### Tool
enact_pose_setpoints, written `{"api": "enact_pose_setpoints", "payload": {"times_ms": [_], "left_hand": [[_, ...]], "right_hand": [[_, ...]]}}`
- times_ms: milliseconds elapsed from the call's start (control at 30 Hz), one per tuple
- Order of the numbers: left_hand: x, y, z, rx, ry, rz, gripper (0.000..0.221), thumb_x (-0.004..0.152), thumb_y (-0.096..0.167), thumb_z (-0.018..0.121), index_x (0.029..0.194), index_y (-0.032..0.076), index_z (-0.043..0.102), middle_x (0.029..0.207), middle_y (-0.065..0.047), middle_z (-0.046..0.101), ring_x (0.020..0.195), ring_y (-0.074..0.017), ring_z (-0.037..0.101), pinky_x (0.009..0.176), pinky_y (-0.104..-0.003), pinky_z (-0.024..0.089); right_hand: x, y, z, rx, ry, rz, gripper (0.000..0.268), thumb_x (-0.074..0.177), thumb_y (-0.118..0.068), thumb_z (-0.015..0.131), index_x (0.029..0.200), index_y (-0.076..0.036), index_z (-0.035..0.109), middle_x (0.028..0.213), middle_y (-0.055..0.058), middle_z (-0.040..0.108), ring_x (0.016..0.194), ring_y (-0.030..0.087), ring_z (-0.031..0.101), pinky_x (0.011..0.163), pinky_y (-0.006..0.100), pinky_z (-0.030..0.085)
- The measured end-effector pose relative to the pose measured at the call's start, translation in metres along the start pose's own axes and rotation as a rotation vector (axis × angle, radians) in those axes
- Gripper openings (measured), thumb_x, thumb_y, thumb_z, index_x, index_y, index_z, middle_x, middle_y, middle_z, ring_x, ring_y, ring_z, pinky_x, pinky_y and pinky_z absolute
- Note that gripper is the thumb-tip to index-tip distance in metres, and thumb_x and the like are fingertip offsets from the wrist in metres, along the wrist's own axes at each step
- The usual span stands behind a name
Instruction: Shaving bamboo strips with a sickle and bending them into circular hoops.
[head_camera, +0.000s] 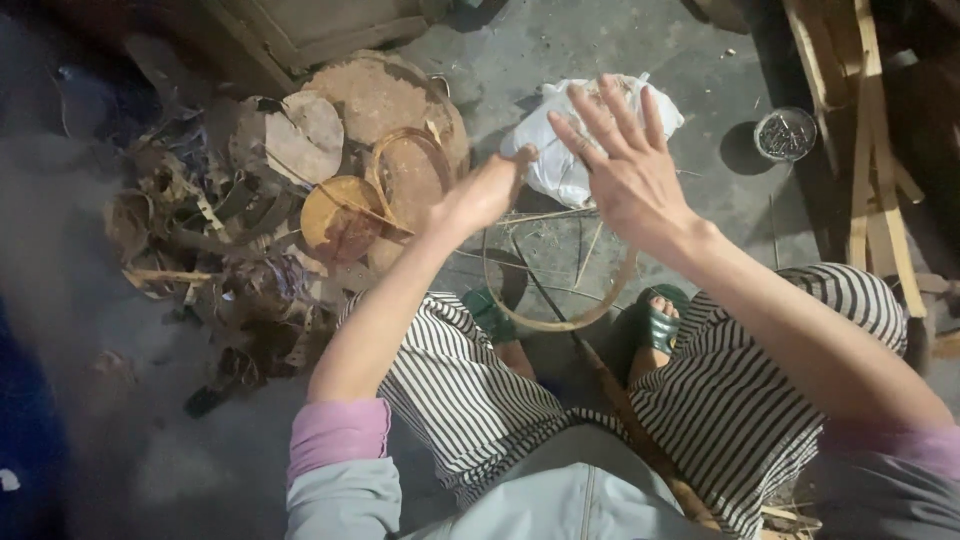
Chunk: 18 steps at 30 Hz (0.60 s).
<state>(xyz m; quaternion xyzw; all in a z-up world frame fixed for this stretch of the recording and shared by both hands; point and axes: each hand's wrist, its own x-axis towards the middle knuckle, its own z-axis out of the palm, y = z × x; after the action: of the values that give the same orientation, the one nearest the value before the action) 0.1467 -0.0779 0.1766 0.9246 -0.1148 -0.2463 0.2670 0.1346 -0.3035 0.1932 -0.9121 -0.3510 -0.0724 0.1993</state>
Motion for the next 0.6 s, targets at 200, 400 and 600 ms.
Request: {"api": "enact_pose_setpoints", "payload": {"times_ms": [200,400,600], "left_hand": [[0.03,-0.063,0.063,0.251,-0.021,0.208,0.04,0.095,-0.004,0.053,0.134,0.001,0.049,0.082,-0.024,0.072,0.062,-0.0345,0.074,0.047,-0.04,0.058],[-0.032,-0.002,0.009,-0.264,0.011,0.292,0.037,0.098,0.0,0.052,0.133,-0.011,0.061,0.11,-0.034,0.071,0.096,-0.0386,0.076,0.08,-0.047,0.062],[0.01,-0.047,0.017,-1.181,0.028,0.289,0.047,0.108,0.03,0.055,0.153,0.024,0.041,0.09,-0.021,0.076,0.072,-0.0261,0.079,0.066,-0.037,0.071]], "right_hand": [[-0.026,0.016,0.051,-0.188,-0.17,0.086,0.067,0.098,-0.008,0.058,0.162,-0.013,0.042,0.143,0.011,0.058,0.152,0.032,0.039,0.126,0.062,0.003],[-0.026,0.055,0.086,-0.105,-0.071,0.098,0.018,0.102,-0.029,0.063,0.095,-0.013,0.069,0.078,0.004,0.065,0.077,0.033,0.07,0.065,0.047,0.054],[-0.029,0.05,0.042,-0.24,0.057,0.314,0.025,0.107,-0.035,0.066,0.093,-0.014,0.065,0.07,0.005,0.063,0.067,0.034,0.071,0.057,0.045,0.052]]}}
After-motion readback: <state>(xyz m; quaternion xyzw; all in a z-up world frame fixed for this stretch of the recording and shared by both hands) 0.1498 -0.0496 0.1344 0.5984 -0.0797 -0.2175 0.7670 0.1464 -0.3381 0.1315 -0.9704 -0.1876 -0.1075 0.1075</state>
